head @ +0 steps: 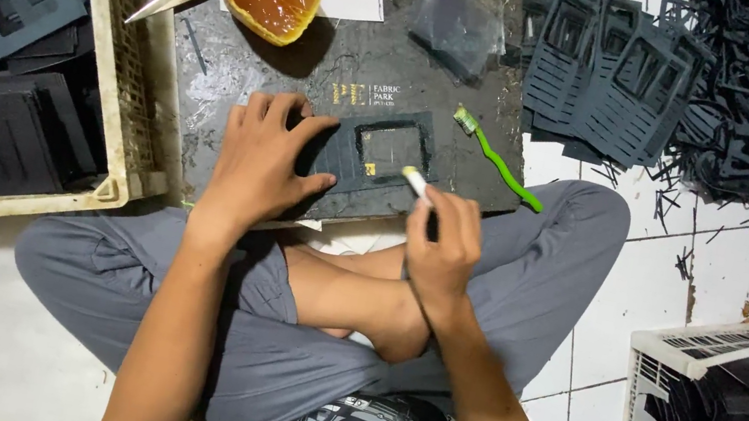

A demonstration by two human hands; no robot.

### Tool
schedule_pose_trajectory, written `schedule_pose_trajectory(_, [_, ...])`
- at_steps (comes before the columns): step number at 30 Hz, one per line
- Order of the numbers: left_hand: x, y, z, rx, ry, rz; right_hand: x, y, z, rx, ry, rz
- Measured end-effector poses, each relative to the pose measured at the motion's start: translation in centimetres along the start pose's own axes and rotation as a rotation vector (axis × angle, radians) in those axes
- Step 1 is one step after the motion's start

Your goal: The person sits on the floor and cleans black plastic parts using a toothbrush dipped in a yellow liquid. They scrub the surface of each part, peel off a small film or residue, and place the cleaned part aside. The process is repeated for multiple parts taken from a nearby crate.

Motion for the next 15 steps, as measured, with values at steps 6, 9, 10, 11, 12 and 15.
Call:
schedule_pose_trajectory(6, [-0.1,0.0,0.0,-0.014,-0.021,-0.015,2.2,4.5,-0.8,0.106,0.072,0.063])
schedule_pose_trajectory(9, [0.0,0.0,0.0,-0.009,-0.027,-0.009,0.0,0.7,-0.9,-0.016,0.026,-0.027])
schedule_pose_trajectory(10, [-0.1,0.0,0.1,-0.009,-0.028,-0.009,0.8,1.0,-0.1,-0.017,0.025,-0.026])
schedule_pose_trajectory(11, [-0.1,-0.1,0.2,-0.012,-0.025,-0.011,1.7,1.4,0.9,-0.076,0.005,-0.001])
schedule_pose_trajectory(12, [-0.1,-0.2,0.4,-0.015,-0.024,-0.013,2.6,1.9,1.8,-0.134,-0.017,0.025])
schedule_pose_trajectory(15, [-0.1,-0.2,0.2,-0.002,-0.032,-0.015,2.2,2.1,1.2,-0.117,-0.051,0.024])
Point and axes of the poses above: each hand's wrist, its own x-axis towards the middle knuckle, its own z-axis out of the back of the hand, y = z × x, the point moved 6 cm from there along x, towards the middle knuckle, and after that the axes turned 2 degrees about z, right-handed, at the moved point
